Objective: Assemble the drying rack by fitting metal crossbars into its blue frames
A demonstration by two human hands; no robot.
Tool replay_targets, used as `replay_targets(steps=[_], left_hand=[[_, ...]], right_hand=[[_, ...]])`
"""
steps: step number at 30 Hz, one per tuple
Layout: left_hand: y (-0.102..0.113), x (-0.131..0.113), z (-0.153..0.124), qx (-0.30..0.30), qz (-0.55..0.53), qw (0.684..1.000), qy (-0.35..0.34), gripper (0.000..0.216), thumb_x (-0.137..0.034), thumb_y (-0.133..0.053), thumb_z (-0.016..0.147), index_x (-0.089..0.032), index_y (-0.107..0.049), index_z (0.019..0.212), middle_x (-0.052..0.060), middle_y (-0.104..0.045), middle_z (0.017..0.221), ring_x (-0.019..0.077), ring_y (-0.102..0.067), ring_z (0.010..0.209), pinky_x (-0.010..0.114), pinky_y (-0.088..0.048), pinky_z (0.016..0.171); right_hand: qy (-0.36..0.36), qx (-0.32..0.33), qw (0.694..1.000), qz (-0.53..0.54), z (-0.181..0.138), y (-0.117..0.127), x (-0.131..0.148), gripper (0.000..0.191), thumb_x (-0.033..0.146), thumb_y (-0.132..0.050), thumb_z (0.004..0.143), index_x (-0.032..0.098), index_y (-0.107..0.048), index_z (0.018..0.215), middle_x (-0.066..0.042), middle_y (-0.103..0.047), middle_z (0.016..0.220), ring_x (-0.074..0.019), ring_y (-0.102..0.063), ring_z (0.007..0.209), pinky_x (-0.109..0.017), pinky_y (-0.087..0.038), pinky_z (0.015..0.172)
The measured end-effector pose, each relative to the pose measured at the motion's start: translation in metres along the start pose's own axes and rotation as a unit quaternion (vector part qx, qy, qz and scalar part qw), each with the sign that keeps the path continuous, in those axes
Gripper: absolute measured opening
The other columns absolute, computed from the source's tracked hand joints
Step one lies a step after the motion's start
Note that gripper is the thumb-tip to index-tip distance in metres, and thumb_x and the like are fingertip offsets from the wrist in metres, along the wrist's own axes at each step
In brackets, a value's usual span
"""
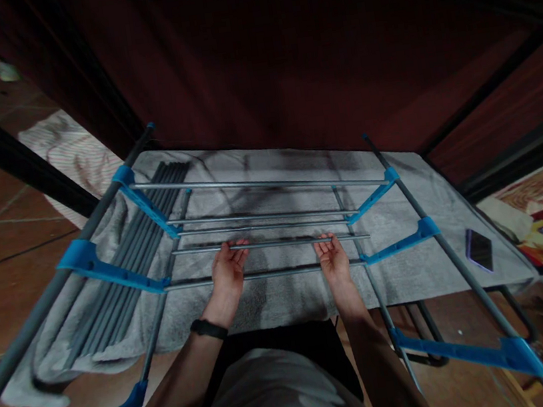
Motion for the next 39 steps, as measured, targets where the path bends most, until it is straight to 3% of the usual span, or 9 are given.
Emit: replay_targets(steps=[7, 13, 17, 24, 31, 39], left_hand=[[0.019, -0.044, 0.014, -0.128, 0.007, 0.991, -0.026, 0.034, -0.031, -0.040, 0.109, -0.020, -0.058, 0.083, 0.004, -0.071, 0.075, 0.0154, -0.073, 0.075, 0.027, -0.057, 0.075], [0.039, -0.071, 0.025, -0.158, -0.021, 0.985, -0.073, 0.037, -0.031, -0.031, 0.110, -0.021, -0.056, 0.085, 0.004, -0.070, 0.080, 0.0148, -0.072, 0.077, 0.028, -0.058, 0.077], [0.047, -0.081, 0.032, -0.177, -0.016, 0.979, -0.099, 0.025, -0.024, -0.037, 0.106, -0.021, -0.055, 0.088, 0.002, -0.068, 0.081, 0.0135, -0.071, 0.077, 0.027, -0.057, 0.078], [0.048, -0.082, 0.036, -0.174, -0.009, 0.979, -0.105, 0.029, -0.027, -0.040, 0.108, -0.021, -0.056, 0.085, 0.000, -0.066, 0.079, 0.0104, -0.070, 0.073, 0.022, -0.058, 0.075], [0.051, -0.082, 0.036, -0.141, 0.012, 0.983, -0.118, 0.022, -0.032, -0.060, 0.103, -0.021, -0.055, 0.084, -0.003, -0.065, 0.074, 0.0094, -0.067, 0.065, 0.017, -0.053, 0.062], [0.041, -0.074, 0.028, -0.127, -0.014, 0.987, -0.092, 0.031, -0.031, -0.047, 0.108, -0.019, -0.057, 0.081, -0.001, -0.067, 0.074, 0.0103, -0.068, 0.068, 0.020, -0.054, 0.065]], right_hand=[[0.001, 0.010, 1.000, 0.005, 0.000, -0.001, 0.000, 0.006, 0.025, -0.062, 0.097, 0.025, -0.068, 0.095, 0.001, -0.076, 0.091, -0.0127, -0.074, 0.091, -0.032, -0.061, 0.095], [0.007, 0.011, 1.000, -0.004, 0.002, 0.001, -0.001, 0.005, 0.025, -0.062, 0.097, 0.026, -0.067, 0.094, 0.001, -0.075, 0.090, -0.0136, -0.075, 0.090, -0.032, -0.062, 0.091], [0.005, 0.006, 1.000, -0.001, 0.002, 0.001, -0.001, 0.004, 0.025, -0.063, 0.097, 0.025, -0.067, 0.095, 0.001, -0.075, 0.090, -0.0137, -0.075, 0.092, -0.033, -0.061, 0.095], [0.014, 0.011, 1.000, -0.015, 0.000, 0.000, 0.000, 0.001, 0.027, -0.067, 0.096, 0.026, -0.066, 0.096, 0.002, -0.076, 0.090, -0.0142, -0.075, 0.093, -0.035, -0.061, 0.096], [0.017, 0.009, 1.000, -0.021, 0.000, -0.001, 0.000, 0.012, 0.032, -0.074, 0.094, 0.025, -0.064, 0.092, 0.002, -0.075, 0.089, -0.0137, -0.074, 0.091, -0.035, -0.061, 0.098], [-0.011, -0.013, 1.000, -0.006, -0.001, -0.004, -0.001, 0.011, 0.030, -0.068, 0.099, 0.024, -0.067, 0.090, 0.002, -0.075, 0.084, -0.0128, -0.073, 0.083, -0.033, -0.062, 0.094]])
Point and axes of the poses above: each hand's wrist, its own z-axis towards the middle knuckle, its own y-axis out of the back of the hand, x = y × z, the point moved 3 cm from there along z, towards the middle knuckle
